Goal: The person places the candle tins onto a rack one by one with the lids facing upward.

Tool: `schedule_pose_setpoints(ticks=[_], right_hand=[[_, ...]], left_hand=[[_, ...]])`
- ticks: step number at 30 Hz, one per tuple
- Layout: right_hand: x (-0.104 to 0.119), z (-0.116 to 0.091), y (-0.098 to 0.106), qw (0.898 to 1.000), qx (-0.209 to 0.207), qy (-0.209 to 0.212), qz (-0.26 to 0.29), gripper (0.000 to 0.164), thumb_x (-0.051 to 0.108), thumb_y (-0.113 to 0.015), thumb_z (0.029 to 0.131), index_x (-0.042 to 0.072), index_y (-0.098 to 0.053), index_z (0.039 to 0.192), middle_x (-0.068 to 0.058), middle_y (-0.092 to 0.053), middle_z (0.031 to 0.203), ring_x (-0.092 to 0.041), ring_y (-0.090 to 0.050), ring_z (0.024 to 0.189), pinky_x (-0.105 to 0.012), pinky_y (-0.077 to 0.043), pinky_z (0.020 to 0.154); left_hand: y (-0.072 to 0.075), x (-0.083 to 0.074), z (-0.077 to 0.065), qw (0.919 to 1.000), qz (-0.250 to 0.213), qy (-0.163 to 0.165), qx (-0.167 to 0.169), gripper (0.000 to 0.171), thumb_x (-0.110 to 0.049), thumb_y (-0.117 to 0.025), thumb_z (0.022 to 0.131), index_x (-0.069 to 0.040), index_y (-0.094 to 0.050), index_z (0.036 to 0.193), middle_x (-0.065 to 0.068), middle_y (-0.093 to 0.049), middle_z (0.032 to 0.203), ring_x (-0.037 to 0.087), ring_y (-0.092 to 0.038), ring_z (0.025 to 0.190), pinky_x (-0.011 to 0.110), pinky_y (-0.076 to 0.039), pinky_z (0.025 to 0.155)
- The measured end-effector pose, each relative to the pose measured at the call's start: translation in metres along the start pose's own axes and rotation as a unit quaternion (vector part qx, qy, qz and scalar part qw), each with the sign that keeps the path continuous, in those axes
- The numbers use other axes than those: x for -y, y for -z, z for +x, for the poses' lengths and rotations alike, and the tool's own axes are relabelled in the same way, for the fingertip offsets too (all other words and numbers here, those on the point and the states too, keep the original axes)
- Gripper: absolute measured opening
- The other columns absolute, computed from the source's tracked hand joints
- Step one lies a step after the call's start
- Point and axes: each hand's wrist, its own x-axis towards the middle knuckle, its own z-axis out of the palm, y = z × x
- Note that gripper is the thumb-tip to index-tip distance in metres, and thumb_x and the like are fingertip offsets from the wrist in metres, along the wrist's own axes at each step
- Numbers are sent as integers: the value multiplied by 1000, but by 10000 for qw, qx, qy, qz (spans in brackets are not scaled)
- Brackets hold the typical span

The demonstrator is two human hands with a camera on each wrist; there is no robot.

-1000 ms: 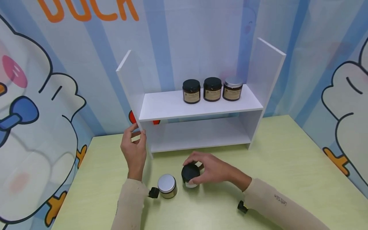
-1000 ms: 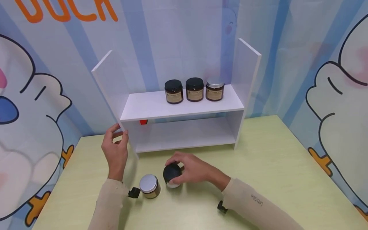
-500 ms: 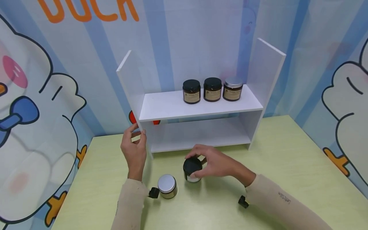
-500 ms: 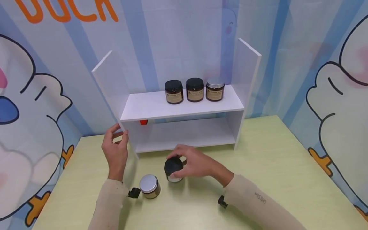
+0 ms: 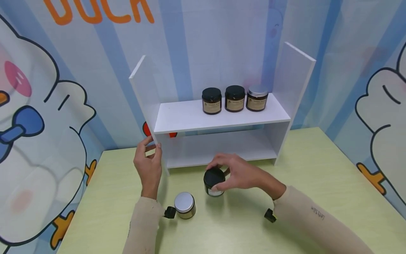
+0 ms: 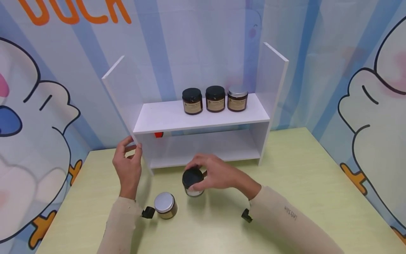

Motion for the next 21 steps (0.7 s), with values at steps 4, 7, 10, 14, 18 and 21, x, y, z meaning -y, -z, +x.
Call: schedule_pose_setpoints(ticks=[4, 7, 10, 14, 18, 21], right_hand=[[3, 2, 3, 10000, 5, 33, -91, 49, 33, -84, 83, 21, -67, 128, 7, -60, 116, -14, -64, 101, -33, -60, 83], [5, 3, 5, 9999, 10, 35, -167, 49, 34, -84, 83, 22, -67, 127, 7, -59, 116, -13, -63, 101, -32, -60, 83], [8, 4, 8, 9998, 22, 47, -194, 48, 34, -84, 83, 22, -67, 127, 7, -59, 116, -13, -63, 101, -32, -60, 83], [11, 6, 11, 9998, 56, 43, -188, 48, 34, -84, 84, 22, -67, 127, 7, -59, 117, -14, -63, 101, -32, -60, 83], [15, 9, 15, 9997, 72, 17, -251, 48, 34, -84, 84, 23, -67, 127, 8, -59, 117, -14, -63, 102, -31, -60, 84], [18, 11, 18, 9995, 92, 17, -316, 48, 34, -84, 84, 23, -66, 127, 8, -59, 118, -13, -62, 102, -31, -60, 84]], left_hand=[[0, 0, 0, 10000, 17, 8, 4, 35, -17, -71, 96, -10, -67, 130, 5, -67, 123, 20, -67, 100, 11, -53, 73], [0, 0, 0, 10000, 26, 8, 15, 35, -17, -71, 96, -10, -67, 130, 5, -67, 123, 20, -67, 100, 11, -53, 73], [0, -1, 0, 10000, 34, 11, 24, 35, -17, -71, 96, -10, -67, 130, 5, -67, 123, 21, -67, 100, 11, -52, 73], [0, -1, 0, 10000, 70, 40, 32, 36, -16, -71, 96, -9, -66, 130, 5, -67, 124, 20, -67, 101, 10, -52, 73], [0, -2, 0, 9999, 106, 59, 37, 36, -17, -71, 96, -9, -66, 130, 5, -67, 124, 20, -67, 101, 11, -52, 74], [0, -2, 0, 9999, 103, 56, 29, 35, -17, -71, 96, -9, -66, 130, 5, -67, 123, 20, -67, 101, 11, -52, 73]])
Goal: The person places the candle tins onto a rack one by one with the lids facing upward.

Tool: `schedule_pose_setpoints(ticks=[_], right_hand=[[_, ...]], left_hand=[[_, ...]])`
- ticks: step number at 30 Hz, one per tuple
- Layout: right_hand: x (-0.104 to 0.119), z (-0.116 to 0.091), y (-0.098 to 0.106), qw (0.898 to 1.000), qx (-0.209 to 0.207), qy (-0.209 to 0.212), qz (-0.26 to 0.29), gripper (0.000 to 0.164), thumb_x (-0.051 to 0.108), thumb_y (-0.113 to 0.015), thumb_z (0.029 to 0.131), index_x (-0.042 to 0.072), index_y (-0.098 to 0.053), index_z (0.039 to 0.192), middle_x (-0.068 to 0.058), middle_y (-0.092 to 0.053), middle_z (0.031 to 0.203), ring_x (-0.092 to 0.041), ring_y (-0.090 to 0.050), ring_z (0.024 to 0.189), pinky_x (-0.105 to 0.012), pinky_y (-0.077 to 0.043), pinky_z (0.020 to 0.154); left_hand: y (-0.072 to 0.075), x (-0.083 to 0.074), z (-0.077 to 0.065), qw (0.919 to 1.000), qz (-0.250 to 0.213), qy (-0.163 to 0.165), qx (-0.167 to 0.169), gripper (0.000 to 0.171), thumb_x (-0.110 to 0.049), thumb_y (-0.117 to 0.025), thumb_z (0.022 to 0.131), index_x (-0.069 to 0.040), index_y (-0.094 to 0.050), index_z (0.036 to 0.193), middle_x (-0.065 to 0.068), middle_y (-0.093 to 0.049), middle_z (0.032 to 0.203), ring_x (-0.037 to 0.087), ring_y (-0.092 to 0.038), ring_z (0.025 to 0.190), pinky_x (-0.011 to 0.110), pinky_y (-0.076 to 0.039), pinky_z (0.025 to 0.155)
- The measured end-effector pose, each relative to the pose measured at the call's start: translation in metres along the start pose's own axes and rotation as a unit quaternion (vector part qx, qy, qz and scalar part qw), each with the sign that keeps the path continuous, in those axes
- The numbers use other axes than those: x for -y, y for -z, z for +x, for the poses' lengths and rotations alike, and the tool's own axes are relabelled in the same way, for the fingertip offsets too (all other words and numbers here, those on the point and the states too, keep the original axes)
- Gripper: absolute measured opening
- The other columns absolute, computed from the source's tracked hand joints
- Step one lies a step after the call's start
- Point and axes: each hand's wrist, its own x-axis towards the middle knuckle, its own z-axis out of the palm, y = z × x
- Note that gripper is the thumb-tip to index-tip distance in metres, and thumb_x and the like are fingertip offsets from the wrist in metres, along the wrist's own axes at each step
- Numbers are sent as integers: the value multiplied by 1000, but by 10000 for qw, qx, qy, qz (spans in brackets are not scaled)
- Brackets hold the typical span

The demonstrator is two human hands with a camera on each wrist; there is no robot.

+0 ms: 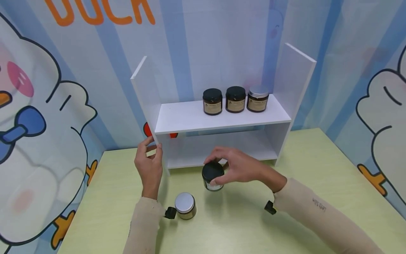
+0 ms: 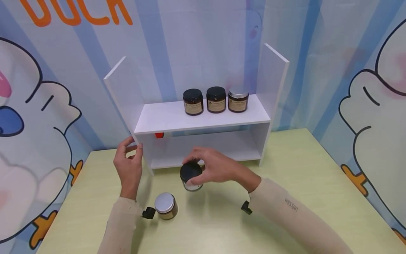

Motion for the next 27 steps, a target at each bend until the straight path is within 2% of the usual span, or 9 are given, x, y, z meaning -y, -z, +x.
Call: schedule_pose_setpoints(ticks=[8, 15, 27], right_hand=[[9, 5, 9, 9998, 64, 164, -112, 49, 35, -82, 86, 20, -65, 129, 3, -59, 119, -13, -63, 102, -27, -59, 83], [15, 10, 17, 9996, 91, 221, -160, 50, 36, -82, 86, 21, -65, 130, 3, -59, 120, -13, -63, 102, -30, -59, 84], [27, 17, 29, 9990, -133, 284, -318, 49, 33, -83, 85, 19, -66, 128, 4, -59, 115, -12, -63, 101, -30, -60, 83]], left_hand=[[-1, 2, -1, 10000, 25, 0, -3, 36, -18, -71, 96, -10, -66, 130, 5, -67, 124, 20, -67, 100, 11, -52, 74], [0, 2, 0, 10000, 8, -26, -10, 35, -16, -71, 96, -10, -67, 130, 4, -67, 123, 19, -67, 100, 10, -52, 74], [0, 2, 0, 10000, 4, -60, -8, 36, -17, -71, 96, -10, -66, 130, 5, -67, 124, 19, -67, 100, 10, -52, 74]])
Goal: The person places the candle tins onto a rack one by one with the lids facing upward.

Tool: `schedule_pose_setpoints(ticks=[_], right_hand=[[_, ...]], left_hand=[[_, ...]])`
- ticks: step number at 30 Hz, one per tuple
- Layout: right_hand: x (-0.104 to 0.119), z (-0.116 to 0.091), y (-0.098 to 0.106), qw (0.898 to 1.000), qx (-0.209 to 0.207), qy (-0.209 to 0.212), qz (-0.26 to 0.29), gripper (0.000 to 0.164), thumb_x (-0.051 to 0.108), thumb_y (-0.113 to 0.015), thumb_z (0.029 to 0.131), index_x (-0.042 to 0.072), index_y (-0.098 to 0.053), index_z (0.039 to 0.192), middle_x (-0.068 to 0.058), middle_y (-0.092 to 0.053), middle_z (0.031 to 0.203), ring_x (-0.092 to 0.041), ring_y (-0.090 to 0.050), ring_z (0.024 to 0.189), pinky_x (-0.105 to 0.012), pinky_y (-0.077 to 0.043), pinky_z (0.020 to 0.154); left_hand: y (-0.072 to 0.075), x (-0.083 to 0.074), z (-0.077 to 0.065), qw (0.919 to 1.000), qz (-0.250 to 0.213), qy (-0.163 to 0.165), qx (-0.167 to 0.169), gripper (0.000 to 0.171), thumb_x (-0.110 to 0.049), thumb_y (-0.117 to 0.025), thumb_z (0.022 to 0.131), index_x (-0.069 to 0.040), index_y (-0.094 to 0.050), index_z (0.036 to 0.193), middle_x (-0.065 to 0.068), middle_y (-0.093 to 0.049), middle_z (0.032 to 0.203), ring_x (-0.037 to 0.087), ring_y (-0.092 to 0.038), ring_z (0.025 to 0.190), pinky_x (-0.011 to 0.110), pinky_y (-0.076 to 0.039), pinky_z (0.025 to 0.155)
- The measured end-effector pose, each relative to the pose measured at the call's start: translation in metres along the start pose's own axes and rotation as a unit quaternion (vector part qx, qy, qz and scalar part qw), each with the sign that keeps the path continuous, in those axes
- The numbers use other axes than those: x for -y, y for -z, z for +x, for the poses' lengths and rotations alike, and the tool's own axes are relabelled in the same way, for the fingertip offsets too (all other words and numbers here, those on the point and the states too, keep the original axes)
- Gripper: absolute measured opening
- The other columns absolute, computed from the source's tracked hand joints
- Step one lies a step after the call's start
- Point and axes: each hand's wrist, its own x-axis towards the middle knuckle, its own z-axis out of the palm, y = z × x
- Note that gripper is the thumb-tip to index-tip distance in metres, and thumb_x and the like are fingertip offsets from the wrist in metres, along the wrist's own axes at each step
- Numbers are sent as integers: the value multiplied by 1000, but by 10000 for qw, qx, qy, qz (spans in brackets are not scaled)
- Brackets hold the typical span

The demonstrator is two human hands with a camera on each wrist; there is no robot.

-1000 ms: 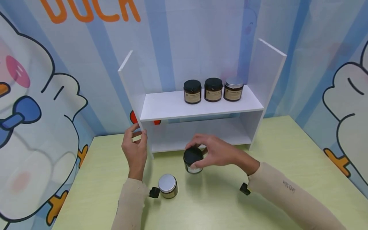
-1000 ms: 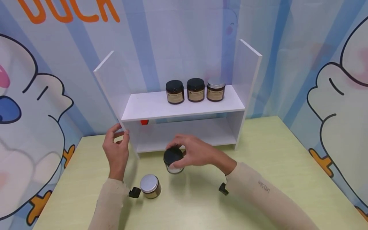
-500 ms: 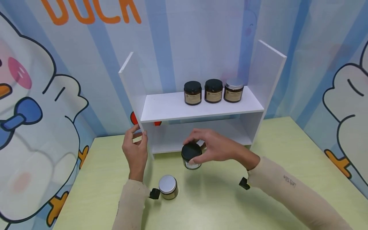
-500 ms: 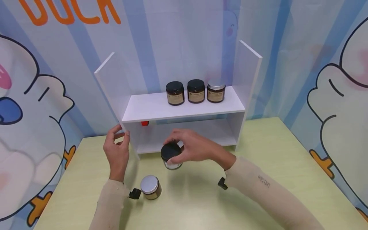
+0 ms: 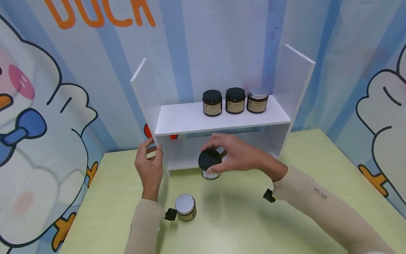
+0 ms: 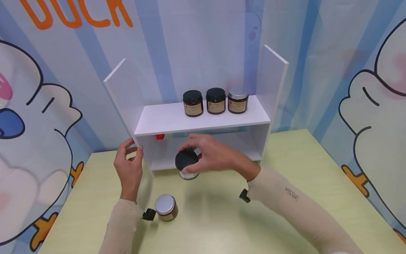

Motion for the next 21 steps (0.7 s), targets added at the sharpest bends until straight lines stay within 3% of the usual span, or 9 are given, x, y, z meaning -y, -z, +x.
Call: schedule_pose_setpoints(ticks=[8, 21], right_hand=[[2, 6, 7, 9998, -176, -88, -62, 47, 33, -83, 84, 23, -66, 127, 8, -60, 113, -11, -62, 101, -29, -60, 81], [3, 15, 13, 9993, -349, 142, -74, 48, 32, -83, 85, 19, -67, 128, 3, -61, 116, -14, -62, 101, -31, -61, 80]], left_hand=[[0, -1, 0, 10000, 9, -4, 14, 36, -17, -71, 96, -9, -66, 131, 6, -67, 123, 20, -67, 100, 10, -52, 74], [1, -1, 0, 10000, 0, 72, 65, 36, -19, -71, 96, -10, -66, 131, 5, -66, 123, 19, -67, 101, 12, -52, 74]])
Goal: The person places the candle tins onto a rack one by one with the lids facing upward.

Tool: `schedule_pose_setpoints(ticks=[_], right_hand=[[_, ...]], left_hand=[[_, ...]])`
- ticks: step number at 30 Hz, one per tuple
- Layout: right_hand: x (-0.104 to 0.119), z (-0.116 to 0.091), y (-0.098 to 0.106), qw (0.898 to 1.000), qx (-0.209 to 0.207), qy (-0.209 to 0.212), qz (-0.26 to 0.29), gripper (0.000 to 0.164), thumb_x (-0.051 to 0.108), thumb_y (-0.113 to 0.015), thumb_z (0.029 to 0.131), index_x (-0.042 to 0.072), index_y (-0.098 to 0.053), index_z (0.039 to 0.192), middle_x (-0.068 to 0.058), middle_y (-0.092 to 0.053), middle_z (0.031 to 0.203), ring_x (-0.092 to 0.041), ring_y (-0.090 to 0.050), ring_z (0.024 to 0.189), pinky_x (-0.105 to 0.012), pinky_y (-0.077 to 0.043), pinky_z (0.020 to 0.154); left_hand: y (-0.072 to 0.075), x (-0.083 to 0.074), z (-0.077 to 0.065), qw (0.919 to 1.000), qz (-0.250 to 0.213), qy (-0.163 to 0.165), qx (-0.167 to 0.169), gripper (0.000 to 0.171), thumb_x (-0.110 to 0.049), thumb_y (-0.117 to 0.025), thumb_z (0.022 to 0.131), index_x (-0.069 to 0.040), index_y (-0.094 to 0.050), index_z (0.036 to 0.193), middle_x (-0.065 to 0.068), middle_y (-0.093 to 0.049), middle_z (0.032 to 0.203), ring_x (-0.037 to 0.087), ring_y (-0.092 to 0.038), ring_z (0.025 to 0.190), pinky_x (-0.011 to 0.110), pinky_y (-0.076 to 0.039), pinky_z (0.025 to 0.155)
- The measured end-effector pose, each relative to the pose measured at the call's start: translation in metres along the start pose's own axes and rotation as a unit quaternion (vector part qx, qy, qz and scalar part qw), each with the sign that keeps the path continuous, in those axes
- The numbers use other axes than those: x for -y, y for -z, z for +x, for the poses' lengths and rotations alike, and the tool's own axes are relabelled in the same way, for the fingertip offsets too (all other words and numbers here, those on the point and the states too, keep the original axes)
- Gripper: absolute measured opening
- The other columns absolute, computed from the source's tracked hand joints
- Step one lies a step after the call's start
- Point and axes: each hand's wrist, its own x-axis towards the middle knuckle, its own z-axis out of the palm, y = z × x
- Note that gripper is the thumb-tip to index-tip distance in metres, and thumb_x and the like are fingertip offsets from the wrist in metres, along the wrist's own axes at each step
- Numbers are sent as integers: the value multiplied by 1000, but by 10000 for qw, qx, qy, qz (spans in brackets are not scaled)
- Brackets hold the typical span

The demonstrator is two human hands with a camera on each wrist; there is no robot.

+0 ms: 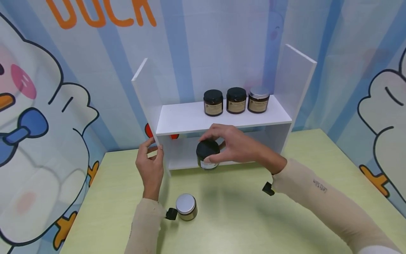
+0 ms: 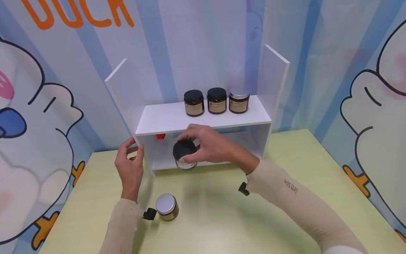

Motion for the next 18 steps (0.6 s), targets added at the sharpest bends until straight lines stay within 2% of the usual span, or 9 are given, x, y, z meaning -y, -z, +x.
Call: schedule_pose_setpoints(ticks=[10, 18], right_hand=[[3, 4, 2, 9999, -135, -62, -18, 47, 31, -83, 85, 17, -69, 127, 2, -62, 115, -14, -62, 100, -34, -61, 78], [5, 10, 4, 9998, -159, -82, 69, 47, 29, -84, 84, 15, -69, 127, 1, -62, 114, -16, -63, 98, -32, -61, 77]], left_hand=[[-2, 3, 1, 9996, -197, -192, -57, 33, -13, -71, 96, -9, -68, 128, 8, -67, 121, 25, -68, 98, 11, -52, 71], [-1, 2, 1, 9998, -135, -158, -60, 33, -14, -71, 96, -9, -67, 128, 7, -67, 121, 24, -68, 99, 11, -52, 72]])
